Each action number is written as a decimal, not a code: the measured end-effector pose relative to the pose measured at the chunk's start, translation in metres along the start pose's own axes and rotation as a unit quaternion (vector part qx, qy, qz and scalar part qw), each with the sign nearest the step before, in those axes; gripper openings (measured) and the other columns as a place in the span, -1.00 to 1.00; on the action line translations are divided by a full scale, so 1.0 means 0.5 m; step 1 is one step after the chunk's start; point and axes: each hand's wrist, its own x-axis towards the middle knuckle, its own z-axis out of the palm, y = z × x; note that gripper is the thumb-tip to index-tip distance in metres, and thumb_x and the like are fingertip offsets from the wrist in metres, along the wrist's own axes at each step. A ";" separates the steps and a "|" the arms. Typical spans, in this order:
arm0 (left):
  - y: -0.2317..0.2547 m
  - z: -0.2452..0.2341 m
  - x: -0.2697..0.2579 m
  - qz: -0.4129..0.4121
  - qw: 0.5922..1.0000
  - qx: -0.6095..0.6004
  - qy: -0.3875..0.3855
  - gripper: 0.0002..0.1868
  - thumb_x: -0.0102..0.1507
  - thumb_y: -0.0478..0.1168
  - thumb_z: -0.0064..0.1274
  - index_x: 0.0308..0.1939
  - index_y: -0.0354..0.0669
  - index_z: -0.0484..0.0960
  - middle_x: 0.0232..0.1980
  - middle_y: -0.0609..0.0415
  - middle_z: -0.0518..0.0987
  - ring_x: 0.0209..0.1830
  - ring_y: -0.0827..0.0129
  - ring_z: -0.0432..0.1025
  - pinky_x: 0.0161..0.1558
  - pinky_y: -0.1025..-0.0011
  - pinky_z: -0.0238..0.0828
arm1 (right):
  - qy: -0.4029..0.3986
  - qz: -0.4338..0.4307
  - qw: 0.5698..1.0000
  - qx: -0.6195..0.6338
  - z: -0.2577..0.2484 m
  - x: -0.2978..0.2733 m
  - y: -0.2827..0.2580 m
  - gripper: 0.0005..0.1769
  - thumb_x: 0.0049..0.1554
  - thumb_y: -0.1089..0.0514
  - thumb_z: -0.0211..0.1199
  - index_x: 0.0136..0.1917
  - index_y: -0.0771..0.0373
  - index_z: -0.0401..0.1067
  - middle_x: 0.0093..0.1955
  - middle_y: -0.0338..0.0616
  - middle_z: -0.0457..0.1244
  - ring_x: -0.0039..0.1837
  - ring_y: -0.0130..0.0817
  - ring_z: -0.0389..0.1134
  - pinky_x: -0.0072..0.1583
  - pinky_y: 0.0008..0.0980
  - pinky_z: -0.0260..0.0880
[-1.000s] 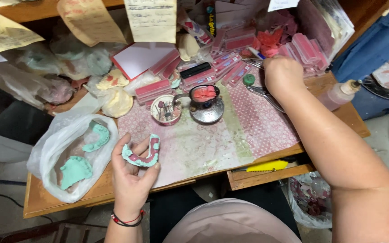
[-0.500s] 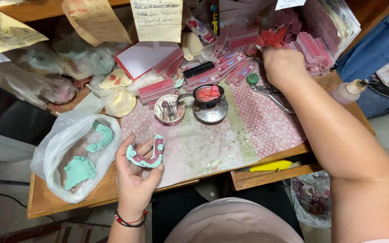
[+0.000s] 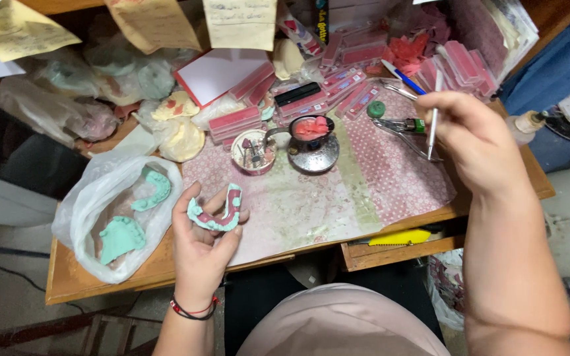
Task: Applying wax to a dental model using a precision tool on a laboratory bench
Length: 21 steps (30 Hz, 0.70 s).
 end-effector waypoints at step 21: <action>0.032 0.115 0.125 0.081 0.990 -0.080 -0.083 -0.06 0.18 -0.60 0.16 0.55 -0.19 0.03 0.46 -0.47 0.37 0.22 0.00 0.52 0.19 0.20 0.62 | 0.127 0.082 0.902 0.403 0.287 -0.036 0.089 -0.65 0.32 0.11 0.05 0.15 0.43 0.46 -0.08 0.20 0.41 -0.14 -0.21 0.53 -0.12 -0.37 0.64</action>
